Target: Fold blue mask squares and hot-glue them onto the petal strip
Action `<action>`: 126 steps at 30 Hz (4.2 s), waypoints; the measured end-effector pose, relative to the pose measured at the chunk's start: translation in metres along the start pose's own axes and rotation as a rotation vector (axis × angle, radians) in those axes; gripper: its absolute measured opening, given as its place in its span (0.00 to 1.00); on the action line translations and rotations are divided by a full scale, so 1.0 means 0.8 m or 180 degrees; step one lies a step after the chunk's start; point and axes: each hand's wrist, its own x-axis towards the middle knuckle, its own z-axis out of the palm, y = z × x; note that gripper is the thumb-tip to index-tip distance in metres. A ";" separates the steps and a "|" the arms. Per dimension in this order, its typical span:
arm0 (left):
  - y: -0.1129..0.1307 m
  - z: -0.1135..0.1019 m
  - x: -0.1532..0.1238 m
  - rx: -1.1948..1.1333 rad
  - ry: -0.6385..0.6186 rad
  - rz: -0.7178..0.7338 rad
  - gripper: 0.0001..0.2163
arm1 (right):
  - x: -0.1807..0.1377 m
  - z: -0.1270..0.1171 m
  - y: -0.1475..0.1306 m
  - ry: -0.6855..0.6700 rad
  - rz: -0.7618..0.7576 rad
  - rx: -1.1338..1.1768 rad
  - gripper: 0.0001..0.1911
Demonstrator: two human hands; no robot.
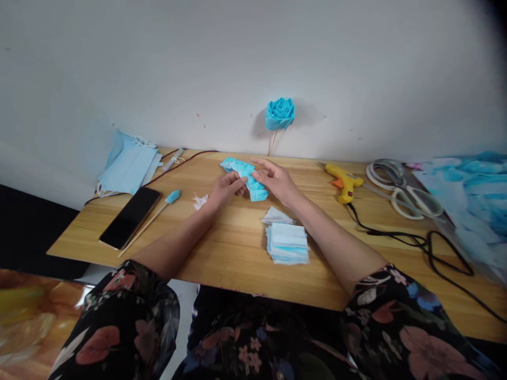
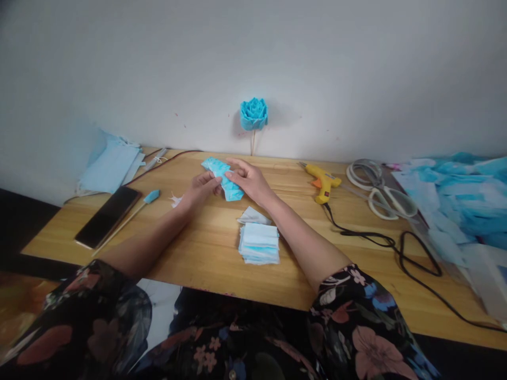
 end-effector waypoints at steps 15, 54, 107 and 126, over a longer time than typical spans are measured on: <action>0.005 0.003 -0.003 -0.0187 -0.0201 0.0079 0.23 | -0.001 -0.008 -0.007 0.0143 0.0227 0.0348 0.30; 0.003 -0.002 0.002 0.0063 -0.0113 0.0102 0.23 | 0.003 -0.008 0.004 0.0269 0.0279 0.0603 0.29; 0.000 0.003 0.003 0.0075 0.0097 -0.0053 0.21 | 0.005 -0.015 0.008 -0.0198 0.0361 0.0978 0.31; -0.005 -0.001 0.005 -0.0096 0.0269 -0.0085 0.19 | 0.010 -0.035 0.019 -0.0176 0.0718 0.1349 0.21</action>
